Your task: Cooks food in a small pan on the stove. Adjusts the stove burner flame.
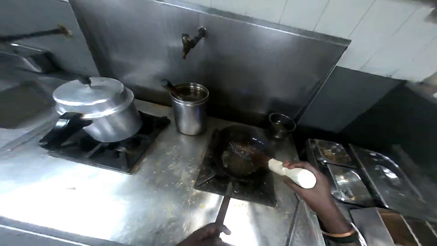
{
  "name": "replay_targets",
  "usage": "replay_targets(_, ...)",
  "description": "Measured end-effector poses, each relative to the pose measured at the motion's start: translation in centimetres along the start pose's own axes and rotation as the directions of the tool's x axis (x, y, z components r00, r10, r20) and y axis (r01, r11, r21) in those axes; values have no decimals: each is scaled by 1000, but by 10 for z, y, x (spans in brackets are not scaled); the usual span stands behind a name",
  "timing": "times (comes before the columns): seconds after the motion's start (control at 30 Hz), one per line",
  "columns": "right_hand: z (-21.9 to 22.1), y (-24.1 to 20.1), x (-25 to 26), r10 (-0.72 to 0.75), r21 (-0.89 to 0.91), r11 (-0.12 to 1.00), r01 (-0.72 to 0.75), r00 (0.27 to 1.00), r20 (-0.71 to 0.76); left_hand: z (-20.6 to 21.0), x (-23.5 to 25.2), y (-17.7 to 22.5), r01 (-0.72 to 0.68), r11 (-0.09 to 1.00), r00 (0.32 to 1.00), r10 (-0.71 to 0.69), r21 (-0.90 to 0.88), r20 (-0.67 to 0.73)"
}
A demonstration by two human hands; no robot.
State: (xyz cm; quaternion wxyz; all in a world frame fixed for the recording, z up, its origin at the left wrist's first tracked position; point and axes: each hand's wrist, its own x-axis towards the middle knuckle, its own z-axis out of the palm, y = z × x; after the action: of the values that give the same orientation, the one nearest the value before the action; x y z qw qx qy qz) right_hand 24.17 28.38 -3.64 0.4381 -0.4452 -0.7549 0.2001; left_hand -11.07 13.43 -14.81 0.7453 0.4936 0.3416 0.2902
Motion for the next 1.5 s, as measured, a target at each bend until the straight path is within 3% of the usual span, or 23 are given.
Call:
replay_targets(0.07,-15,-12,8,-1,-13,1000,2,999,51,6,-1,-9,-27,997,996,20,-72,-91)
replay_targets(0.13,-15,-20,9,93,154,983,-96,995,28,15,-3,-14,-65,992,979,42,-106,-200)
replay_targets(0.2,6,-13,10,287,487,844,-223,956,-60,24,-2,-15,-89,991,959,59,-98,-277)
replay_targets(0.27,47,8,13,455,736,642,-216,880,-139,35,-4,-7,-74,995,935,45,-68,-351)
replay_targets(0.3,62,21,14,499,771,601,-212,853,-155,40,-5,1,-53,997,916,29,-49,-399)
replay_targets(0.33,68,30,13,517,733,637,-237,837,-178,43,-8,9,-33,999,892,19,-24,-452)
replay_targets(0.43,32,32,11,328,372,897,-239,924,-198,28,-23,34,-56,996,782,85,67,-617)
replay_targets(0.5,-2,21,6,181,227,962,-151,977,-117,5,-32,40,-85,992,714,122,88,-689)
replay_targets(0.63,-27,-5,2,193,406,895,-183,981,15,-18,-30,50,-79,990,689,141,119,-711)
replay_targets(0.73,39,21,13,103,549,834,-53,993,-60,-12,-27,56,-34,991,681,118,130,-723)
replay_targets(0.83,81,58,19,-20,440,889,129,970,-244,-6,-28,49,-46,994,734,104,103,-671)
replay_targets(0.93,52,64,6,-29,288,950,121,952,-304,0,-29,40,-62,996,776,89,66,-624)
replay_targets(1.07,9,38,-31,14,231,973,12,994,-107,2,-30,24,-147,987,786,152,58,-599)
replay_targets(1.13,0,19,-35,-5,257,966,6,1000,-4,-2,-31,21,-127,990,854,141,61,-501)
replay_targets(1.27,-15,7,-9,4,131,991,4,998,-60,3,-15,11,17,999,982,-22,-29,-186)
replay_targets(1.37,-23,1,4,46,45,998,-42,995,-86,15,16,-13,71,997,997,-71,13,-12)
replay_targets(1.5,-28,-21,-1,96,160,983,-96,995,5,23,51,-39,10,993,991,-26,119,133)
